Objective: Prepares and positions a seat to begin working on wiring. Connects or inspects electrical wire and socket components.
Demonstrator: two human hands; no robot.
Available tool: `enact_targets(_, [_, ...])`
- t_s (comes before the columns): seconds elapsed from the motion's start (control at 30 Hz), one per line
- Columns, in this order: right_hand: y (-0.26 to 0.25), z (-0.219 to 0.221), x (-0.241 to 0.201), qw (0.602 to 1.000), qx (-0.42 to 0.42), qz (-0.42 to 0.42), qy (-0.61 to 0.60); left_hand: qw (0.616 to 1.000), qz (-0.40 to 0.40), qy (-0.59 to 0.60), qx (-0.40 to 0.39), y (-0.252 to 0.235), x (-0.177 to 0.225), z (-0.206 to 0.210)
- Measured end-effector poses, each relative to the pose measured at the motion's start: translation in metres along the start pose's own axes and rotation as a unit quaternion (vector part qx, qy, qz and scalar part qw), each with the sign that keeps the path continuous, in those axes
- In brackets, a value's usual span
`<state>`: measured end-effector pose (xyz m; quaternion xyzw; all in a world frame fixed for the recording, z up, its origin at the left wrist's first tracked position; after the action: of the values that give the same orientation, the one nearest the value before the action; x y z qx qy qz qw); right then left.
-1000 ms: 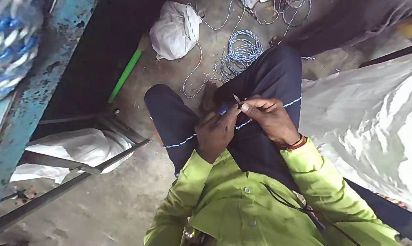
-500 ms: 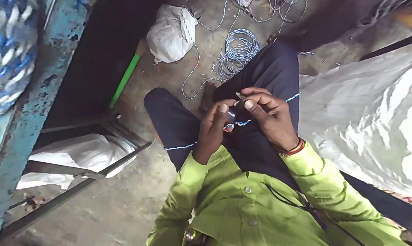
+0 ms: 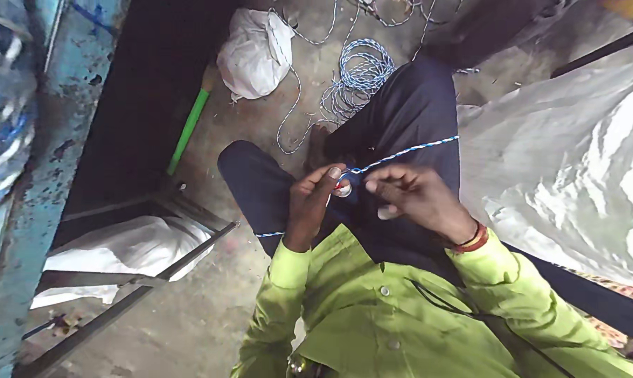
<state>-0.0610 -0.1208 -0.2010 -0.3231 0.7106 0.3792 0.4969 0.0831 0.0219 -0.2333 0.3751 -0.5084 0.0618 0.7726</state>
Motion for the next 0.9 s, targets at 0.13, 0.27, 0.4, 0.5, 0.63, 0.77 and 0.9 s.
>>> enact_targets(0.13, [-0.012,0.013,0.001,0.996,-0.042,0.077,-0.015,0.998,-0.02,0.055,-0.013,-0.003,0.001,0.0])
enact_targets(0.27, [-0.02,0.027,0.0,0.942,-0.021,0.091,-0.321,0.99,-0.055,0.13,-0.02,-0.003,0.011,0.002])
enact_targets(0.4, [-0.021,0.034,0.004,0.93,0.013,0.045,-0.365,0.99,-0.052,0.125,-0.033,0.0,0.014,0.0])
enact_targets(0.5, [-0.023,0.034,-0.001,0.951,0.028,0.009,-0.309,0.993,-0.04,0.106,-0.046,0.002,0.01,0.004])
enact_targets(0.63, [-0.023,0.036,-0.001,0.976,0.03,-0.041,-0.21,0.997,-0.042,0.068,-0.021,0.0,0.011,0.008])
enact_targets(0.77, [-0.022,0.038,0.002,0.978,0.027,-0.057,-0.199,0.995,-0.043,0.088,0.022,-0.001,0.017,0.01])
enact_targets(0.9, [-0.018,0.032,0.004,0.978,0.002,-0.072,-0.195,0.976,-0.113,0.177,0.051,-0.001,0.025,0.018])
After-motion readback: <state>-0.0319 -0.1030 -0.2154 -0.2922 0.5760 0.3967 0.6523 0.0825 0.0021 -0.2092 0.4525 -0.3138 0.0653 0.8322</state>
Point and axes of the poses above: each hand's wrist, its own y-axis away from the middle knuckle, its own z-axis out of the palm, x = y × z, the point moved 4 cm from there along -y, towards the middle knuckle, and after that the axes turned 9 degrees about -z, right-handed, at the moved point
